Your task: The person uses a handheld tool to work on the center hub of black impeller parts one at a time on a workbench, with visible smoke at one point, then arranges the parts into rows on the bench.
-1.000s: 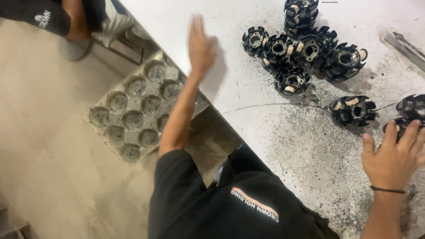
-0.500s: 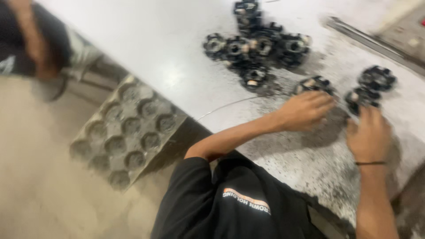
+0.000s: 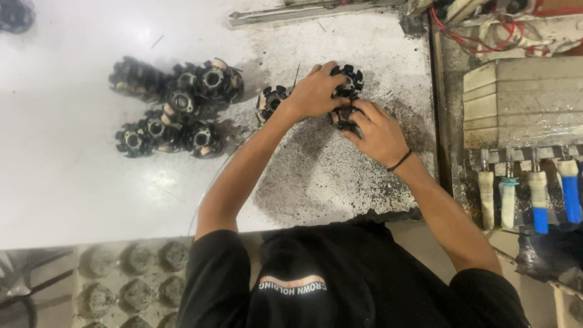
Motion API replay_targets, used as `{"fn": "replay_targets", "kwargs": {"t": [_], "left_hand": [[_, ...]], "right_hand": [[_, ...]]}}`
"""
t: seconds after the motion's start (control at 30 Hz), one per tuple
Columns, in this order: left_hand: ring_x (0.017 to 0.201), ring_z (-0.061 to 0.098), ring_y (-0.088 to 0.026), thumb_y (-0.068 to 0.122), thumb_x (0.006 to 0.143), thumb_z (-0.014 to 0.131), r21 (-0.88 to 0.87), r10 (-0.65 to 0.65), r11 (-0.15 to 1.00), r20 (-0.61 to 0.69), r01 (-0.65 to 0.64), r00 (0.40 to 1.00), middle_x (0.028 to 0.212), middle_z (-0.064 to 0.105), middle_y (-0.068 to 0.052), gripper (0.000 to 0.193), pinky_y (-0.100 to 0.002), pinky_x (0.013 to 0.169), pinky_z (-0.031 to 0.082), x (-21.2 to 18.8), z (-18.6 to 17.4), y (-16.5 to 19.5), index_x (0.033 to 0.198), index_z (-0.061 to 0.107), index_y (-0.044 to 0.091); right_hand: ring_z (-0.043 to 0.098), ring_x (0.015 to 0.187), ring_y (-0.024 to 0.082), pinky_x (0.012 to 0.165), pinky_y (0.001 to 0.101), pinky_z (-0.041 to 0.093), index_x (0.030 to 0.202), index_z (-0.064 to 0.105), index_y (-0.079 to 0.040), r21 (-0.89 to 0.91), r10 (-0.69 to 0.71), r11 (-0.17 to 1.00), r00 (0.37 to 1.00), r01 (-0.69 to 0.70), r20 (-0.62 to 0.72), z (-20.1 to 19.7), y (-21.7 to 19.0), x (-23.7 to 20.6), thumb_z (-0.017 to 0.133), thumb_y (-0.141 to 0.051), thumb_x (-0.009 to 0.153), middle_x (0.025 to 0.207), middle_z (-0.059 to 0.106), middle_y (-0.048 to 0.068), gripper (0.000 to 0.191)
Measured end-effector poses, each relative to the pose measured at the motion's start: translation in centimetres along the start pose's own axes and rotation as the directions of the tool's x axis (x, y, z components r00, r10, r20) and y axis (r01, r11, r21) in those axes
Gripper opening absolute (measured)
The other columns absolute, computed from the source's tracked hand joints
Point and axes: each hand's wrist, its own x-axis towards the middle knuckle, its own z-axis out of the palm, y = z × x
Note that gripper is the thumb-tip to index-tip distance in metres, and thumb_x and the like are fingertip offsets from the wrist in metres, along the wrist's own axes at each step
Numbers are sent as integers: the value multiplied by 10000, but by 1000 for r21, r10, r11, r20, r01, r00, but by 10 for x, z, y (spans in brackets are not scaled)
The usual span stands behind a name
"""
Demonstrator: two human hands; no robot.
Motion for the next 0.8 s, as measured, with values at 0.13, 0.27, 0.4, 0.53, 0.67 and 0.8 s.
{"fn": "replay_targets", "kwargs": {"t": [0.13,0.27,0.4,0.53,0.67,0.8], "left_hand": [[1316,493,-420,447,860,813,-78,-52,996,7,52,999,1371,553,-187,440,-547,1057,490,13,5,-10,1131,736,108],[1304,449,-477,371,825,858,0,151,988,-235,-155,960,1433,456,-262,453,-536,1029,483,51,19,-24,1122,703,66],[1349,431,-482,265,865,856,-17,226,969,-350,-248,909,1499,411,-257,449,-524,1094,428,101,30,-37,1235,656,107],[1366,440,-465,238,861,851,-80,195,967,-379,-241,905,1524,411,-230,491,-513,1128,413,119,30,-39,1277,612,134],[1353,477,-411,305,853,836,14,200,978,-362,-209,911,1520,434,-183,437,-524,1111,419,118,28,-26,1215,623,182],[1352,492,-368,329,854,810,74,180,984,-404,-164,897,1503,462,-140,415,-548,1065,404,123,33,-14,1213,625,234]], "right_hand": [[618,1204,326,928,401,592,1057,689,-12,-44,-28,999,999,29,21,-4,2,-3,816,-255,868,1301,597,150,333],[574,1252,388,933,432,585,1034,687,2,-37,67,997,998,-67,-14,-8,7,-14,797,-241,846,1345,572,215,326],[536,1353,418,1007,477,553,1095,713,-9,-62,137,989,991,-137,1,-10,14,-15,767,-272,863,1435,563,217,355],[508,1331,463,1008,501,521,1003,760,-14,-130,230,964,973,-232,-34,-4,29,8,765,-294,837,1412,582,232,326],[560,1289,378,1046,544,458,963,792,-59,-259,267,929,963,-265,-27,3,56,32,799,-372,849,1385,611,220,333],[588,1259,329,1037,523,438,982,803,-98,-286,265,918,962,-274,-69,1,70,35,799,-377,788,1386,633,165,340]]}}
